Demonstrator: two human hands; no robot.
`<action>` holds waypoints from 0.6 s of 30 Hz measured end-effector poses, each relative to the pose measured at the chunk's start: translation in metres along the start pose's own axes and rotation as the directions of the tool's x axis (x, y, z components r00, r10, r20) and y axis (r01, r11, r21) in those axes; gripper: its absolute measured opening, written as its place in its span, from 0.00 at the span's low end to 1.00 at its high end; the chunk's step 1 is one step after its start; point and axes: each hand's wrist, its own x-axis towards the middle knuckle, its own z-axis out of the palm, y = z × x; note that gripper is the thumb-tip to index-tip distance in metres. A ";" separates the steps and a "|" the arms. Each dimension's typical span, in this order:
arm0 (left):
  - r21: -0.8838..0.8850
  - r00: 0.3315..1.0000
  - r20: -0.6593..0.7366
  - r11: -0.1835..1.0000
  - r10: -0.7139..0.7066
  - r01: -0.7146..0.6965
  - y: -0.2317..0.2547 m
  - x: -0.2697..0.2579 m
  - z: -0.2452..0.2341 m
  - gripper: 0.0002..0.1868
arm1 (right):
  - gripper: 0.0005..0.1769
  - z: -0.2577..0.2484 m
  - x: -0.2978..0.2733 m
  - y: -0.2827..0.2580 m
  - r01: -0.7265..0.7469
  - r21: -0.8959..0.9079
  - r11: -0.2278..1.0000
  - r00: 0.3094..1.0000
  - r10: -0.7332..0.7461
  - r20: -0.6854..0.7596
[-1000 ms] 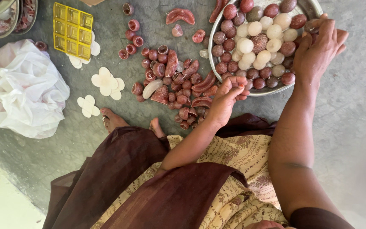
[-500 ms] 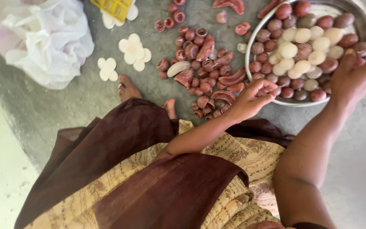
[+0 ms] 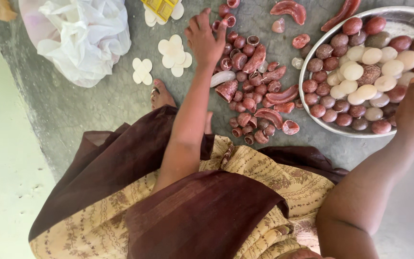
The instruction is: The person sits on the floor and peels reddish-brown fruits by hand, removing the outer skin to reveal the white interior. The peeled fruits are placed into a metal bowl, while the discarded skins accumulate on the floor.
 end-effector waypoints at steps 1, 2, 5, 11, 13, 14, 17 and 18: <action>0.044 0.997 0.063 0.998 -0.050 0.048 0.003 0.011 0.005 0.32 | 0.15 0.000 0.003 0.000 -0.034 0.006 0.999 0.999 0.034 -0.004; 0.090 0.987 0.124 0.992 -0.102 0.091 0.006 0.020 0.009 0.37 | 0.14 0.000 0.005 0.001 0.023 -0.001 1.000 1.000 -0.023 -0.014; 0.105 0.985 0.146 0.992 -0.090 0.075 0.008 0.037 0.028 0.46 | 0.14 0.001 0.002 0.014 0.130 0.026 0.991 0.991 -0.130 -0.016; -0.085 0.964 0.084 0.966 0.251 -0.244 -0.018 0.042 0.084 0.21 | 0.17 0.001 0.000 0.026 0.089 -0.087 0.992 0.995 -0.092 -0.029; -0.033 0.944 0.096 0.949 0.314 -0.313 -0.020 0.045 0.089 0.23 | 0.16 0.000 0.001 0.028 0.117 -0.098 0.988 0.992 -0.122 -0.041; -0.006 0.932 0.100 0.937 0.348 -0.349 -0.018 0.047 0.088 0.25 | 0.15 0.000 0.001 0.029 0.133 -0.104 0.986 0.989 -0.139 -0.047; 0.040 0.928 0.231 0.950 0.293 -0.310 -0.004 0.049 0.073 0.27 | 0.15 -0.001 0.003 0.033 0.214 -0.120 0.969 0.973 -0.223 -0.066; -0.010 0.930 0.223 0.955 0.291 -0.296 -0.001 0.047 0.067 0.28 | 0.15 0.000 0.004 0.036 0.258 -0.119 0.959 0.960 -0.268 -0.077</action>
